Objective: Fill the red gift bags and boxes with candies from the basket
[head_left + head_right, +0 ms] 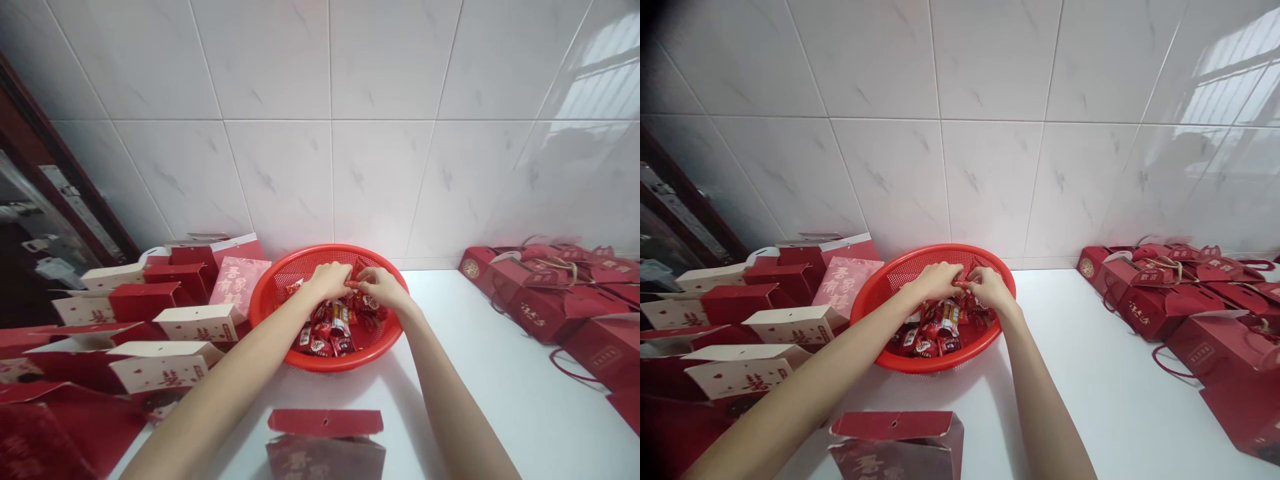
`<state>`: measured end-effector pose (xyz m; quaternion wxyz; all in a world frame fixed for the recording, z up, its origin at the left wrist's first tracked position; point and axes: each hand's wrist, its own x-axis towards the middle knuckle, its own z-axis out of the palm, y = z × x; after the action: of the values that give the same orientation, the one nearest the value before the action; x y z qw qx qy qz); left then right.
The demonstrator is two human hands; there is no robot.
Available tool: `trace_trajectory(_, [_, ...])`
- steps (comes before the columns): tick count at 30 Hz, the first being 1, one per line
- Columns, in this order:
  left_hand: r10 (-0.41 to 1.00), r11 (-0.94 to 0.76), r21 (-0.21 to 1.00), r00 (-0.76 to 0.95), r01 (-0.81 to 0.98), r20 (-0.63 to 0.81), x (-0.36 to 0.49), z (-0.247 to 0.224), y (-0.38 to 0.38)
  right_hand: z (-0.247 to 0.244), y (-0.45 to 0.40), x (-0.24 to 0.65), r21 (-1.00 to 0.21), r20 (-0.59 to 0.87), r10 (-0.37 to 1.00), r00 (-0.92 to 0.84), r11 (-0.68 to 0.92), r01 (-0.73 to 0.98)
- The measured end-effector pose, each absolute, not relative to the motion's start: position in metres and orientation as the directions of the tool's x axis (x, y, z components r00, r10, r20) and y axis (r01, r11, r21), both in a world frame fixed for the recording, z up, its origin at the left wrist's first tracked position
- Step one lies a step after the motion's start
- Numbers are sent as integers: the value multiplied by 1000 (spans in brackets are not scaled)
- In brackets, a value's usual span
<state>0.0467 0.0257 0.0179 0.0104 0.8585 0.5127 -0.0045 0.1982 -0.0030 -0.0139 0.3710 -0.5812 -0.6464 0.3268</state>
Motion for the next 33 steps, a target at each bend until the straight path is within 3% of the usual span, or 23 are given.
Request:
trace_trajectory(11, [866, -500, 208, 480, 841, 141, 42, 11, 33, -22, 4, 203, -921, 130, 991, 27, 110, 374])
trace_trajectory(15, [850, -527, 304, 488, 793, 201, 40, 9, 38, -19, 5, 206, -979, 153, 987, 42, 146, 141])
trace_trajectory(20, [823, -558, 521, 510, 646, 249, 40, 10, 40, -17, 8, 209, -960, 214, 963, 165, 238, -146])
trace_trajectory(25, [787, -582, 601, 565, 548, 247, 43, 14, 36, -17, 8, 210, -925, 220, 956, 196, 268, -270])
trace_trajectory(28, [767, -580, 602, 616, 549, 177, 43, 14, 32, -16, 9, 210, -914, 211, 958, 195, 264, -307])
trace_trajectory(33, [666, -606, 443, 726, 660, -172, 51, 1, 23, -16, 12, 209, -884, 163, 932, 324, 284, -371])
